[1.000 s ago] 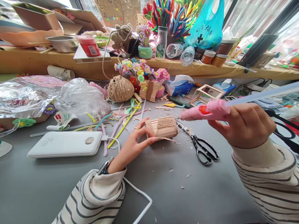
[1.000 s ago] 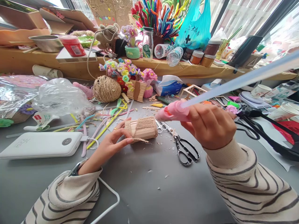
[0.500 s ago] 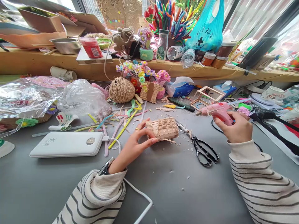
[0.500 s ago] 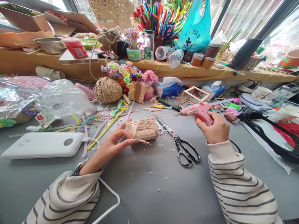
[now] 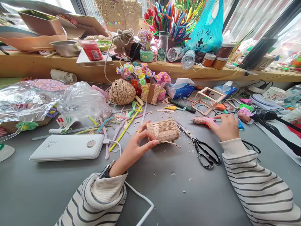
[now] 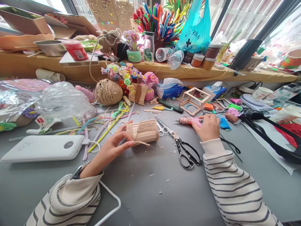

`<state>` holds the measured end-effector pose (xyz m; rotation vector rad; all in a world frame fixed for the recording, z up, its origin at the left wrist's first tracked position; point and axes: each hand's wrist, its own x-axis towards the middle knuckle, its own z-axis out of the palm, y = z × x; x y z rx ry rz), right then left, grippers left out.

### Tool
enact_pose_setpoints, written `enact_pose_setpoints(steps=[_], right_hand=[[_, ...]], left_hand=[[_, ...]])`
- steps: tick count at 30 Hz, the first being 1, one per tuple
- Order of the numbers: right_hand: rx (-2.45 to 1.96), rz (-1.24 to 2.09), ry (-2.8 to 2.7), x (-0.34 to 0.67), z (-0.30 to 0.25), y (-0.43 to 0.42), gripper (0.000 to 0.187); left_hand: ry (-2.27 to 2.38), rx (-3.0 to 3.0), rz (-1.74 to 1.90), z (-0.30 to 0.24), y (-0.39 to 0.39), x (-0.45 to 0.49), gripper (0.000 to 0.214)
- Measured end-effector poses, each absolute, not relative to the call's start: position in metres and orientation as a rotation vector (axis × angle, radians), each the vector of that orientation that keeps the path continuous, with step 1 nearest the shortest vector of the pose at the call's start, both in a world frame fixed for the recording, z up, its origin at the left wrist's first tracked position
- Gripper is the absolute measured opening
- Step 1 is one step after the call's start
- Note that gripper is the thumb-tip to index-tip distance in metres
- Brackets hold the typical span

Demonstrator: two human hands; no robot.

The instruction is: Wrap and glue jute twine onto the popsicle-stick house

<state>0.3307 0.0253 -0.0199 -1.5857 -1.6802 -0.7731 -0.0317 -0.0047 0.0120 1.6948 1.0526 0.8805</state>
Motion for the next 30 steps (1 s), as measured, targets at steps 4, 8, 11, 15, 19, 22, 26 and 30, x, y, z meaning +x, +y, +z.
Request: enact_pose_setpoints(steps=[4, 8, 11, 15, 19, 22, 26, 30], right_hand=[[-1.569, -0.132, -1.82, 0.281, 0.017, 0.014, 0.032], [-1.554, 0.543, -1.708, 0.228, 0.032, 0.006, 0.041], [-1.501, 0.909, -1.528, 0.203, 0.024, 0.008, 0.052], [-1.244, 1.299, -1.279, 0.188, 0.007, 0.01, 0.046], [-1.146, 1.477, -1.081, 0.183, 0.001, 0.006, 0.038], [-1.132, 1.471, -1.055, 0.182, -0.001, 0.005, 0.036], [-1.142, 1.387, -1.128, 0.181, -0.003, 0.005, 0.039], [-1.157, 1.318, -1.194, 0.179, -0.003, 0.004, 0.042]], left_hand=[[1.062, 1.701, 0.873, 0.011, -0.005, -0.033, 0.021], [1.077, 1.708, 0.869, 0.01, -0.004, -0.034, 0.023], [1.075, 1.705, 0.881, 0.009, -0.003, -0.034, 0.023], [1.076, 1.717, 0.902, 0.009, -0.003, -0.035, 0.022], [1.108, 1.786, 0.911, 0.01, -0.006, -0.037, 0.022], [1.123, 1.886, 1.023, 0.011, -0.009, -0.037, 0.018], [1.131, 2.031, 1.313, 0.014, -0.012, -0.038, 0.007], [1.158, 2.209, 1.569, 0.023, -0.011, -0.038, 0.006]])
